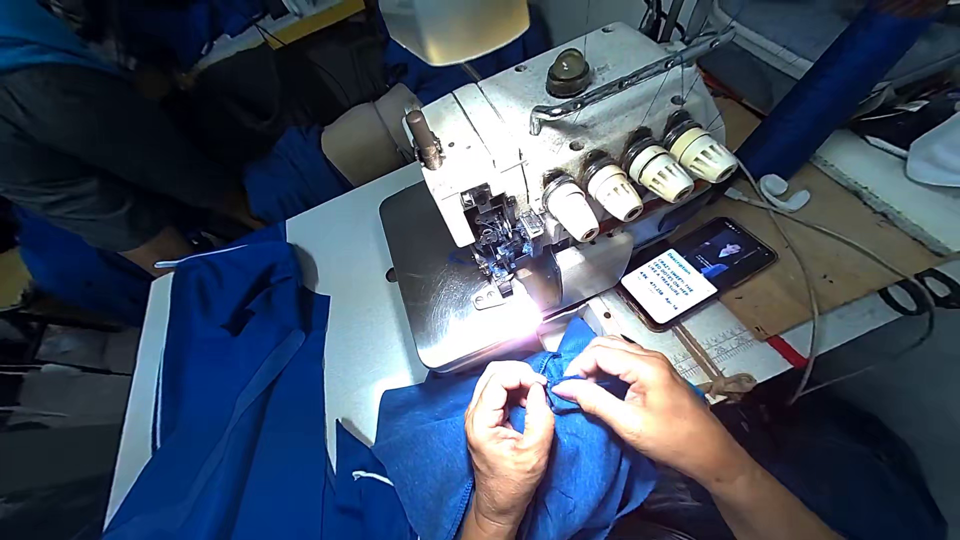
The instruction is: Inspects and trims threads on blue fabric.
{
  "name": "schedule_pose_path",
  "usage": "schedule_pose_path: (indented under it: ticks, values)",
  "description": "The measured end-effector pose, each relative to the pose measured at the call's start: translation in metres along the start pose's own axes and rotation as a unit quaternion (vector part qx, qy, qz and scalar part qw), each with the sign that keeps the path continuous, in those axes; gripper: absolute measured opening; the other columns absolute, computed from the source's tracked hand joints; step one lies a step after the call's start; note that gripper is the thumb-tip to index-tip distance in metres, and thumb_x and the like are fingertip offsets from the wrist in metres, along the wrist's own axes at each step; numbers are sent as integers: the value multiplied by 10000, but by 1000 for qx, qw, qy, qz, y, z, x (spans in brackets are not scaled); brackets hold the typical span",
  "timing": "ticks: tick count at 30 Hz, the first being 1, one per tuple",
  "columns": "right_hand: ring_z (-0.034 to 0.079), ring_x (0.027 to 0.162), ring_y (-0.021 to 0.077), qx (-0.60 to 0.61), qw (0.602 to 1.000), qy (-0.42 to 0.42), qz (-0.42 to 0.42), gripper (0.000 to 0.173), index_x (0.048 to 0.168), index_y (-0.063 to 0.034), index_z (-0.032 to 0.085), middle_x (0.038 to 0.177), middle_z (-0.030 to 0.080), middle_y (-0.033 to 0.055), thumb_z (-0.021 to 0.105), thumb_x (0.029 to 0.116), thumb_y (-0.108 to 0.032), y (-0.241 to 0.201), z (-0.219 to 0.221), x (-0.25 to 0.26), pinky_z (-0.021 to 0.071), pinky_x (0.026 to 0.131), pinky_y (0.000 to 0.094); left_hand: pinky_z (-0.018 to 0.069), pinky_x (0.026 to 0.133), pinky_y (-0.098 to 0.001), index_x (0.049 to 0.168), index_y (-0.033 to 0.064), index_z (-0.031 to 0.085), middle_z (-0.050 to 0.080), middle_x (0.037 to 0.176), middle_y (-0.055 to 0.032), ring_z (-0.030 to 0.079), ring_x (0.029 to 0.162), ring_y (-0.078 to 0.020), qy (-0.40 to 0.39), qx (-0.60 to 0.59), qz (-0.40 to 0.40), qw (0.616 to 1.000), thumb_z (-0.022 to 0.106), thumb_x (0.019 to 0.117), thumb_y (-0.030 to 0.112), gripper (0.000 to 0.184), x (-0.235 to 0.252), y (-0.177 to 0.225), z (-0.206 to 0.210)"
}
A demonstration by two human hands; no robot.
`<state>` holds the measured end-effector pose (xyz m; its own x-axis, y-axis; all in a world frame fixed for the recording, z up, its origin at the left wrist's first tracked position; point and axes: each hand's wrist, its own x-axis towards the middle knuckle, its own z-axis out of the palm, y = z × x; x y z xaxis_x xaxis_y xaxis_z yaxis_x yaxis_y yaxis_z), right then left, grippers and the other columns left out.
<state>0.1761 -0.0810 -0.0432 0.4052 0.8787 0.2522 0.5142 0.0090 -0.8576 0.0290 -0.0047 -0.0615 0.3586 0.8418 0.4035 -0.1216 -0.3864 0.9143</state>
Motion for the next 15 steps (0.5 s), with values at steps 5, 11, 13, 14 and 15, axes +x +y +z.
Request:
schedule_pose_path:
  ticks: [5, 11, 13, 14, 15]
  values:
    - [584, 763, 39, -122, 989, 81, -25, 122, 867, -185, 701, 801, 607, -91, 647, 905, -287, 1, 6, -2, 475, 729, 283, 570, 715, -177, 874, 37, 683, 670, 855, 11, 650, 778, -32, -6, -7, -11, 1000, 628, 866, 34, 56, 0, 0, -1]
    - [617, 1118, 80, -36, 998, 46, -24, 305, 1166, -180, 749, 1125, 690, -64, 633, 964, -377, -3, 4, 0, 508, 977, 335, 576, 715, -185, 892, 26, 698, 683, 862, 1, 655, 765, -40, -10, -21, -25, 999, 627, 882, 20, 72, 1, 0, -1]
    - [618, 1053, 36, 14, 999, 9, -33, 216, 1054, -218, 776, 1031, 693, -120, 667, 941, -366, -4, 5, 4, 487, 950, 332, 576, 713, -186, 894, 26, 695, 683, 860, 1, 657, 764, -39, -13, -21, -25, 999, 625, 872, 13, 74, 1, -1, -1]
    - [623, 990, 33, 28, 998, 15, -45, 132, 939, -217, 774, 952, 688, -124, 676, 927, -303, -4, 7, 6, 482, 911, 323, 575, 715, -184, 892, 28, 694, 682, 861, 4, 656, 767, -37, -11, -22, -25, 999, 621, 876, 13, 77, 1, 0, -1]
    - [623, 955, 30, 40, 998, 22, -50, 106, 869, -207, 759, 909, 679, -117, 679, 918, -257, -4, 9, 8, 486, 887, 293, 575, 723, -185, 893, 34, 694, 681, 863, 7, 656, 773, -36, -10, -26, -26, 999, 616, 883, 14, 81, 2, 0, -1]
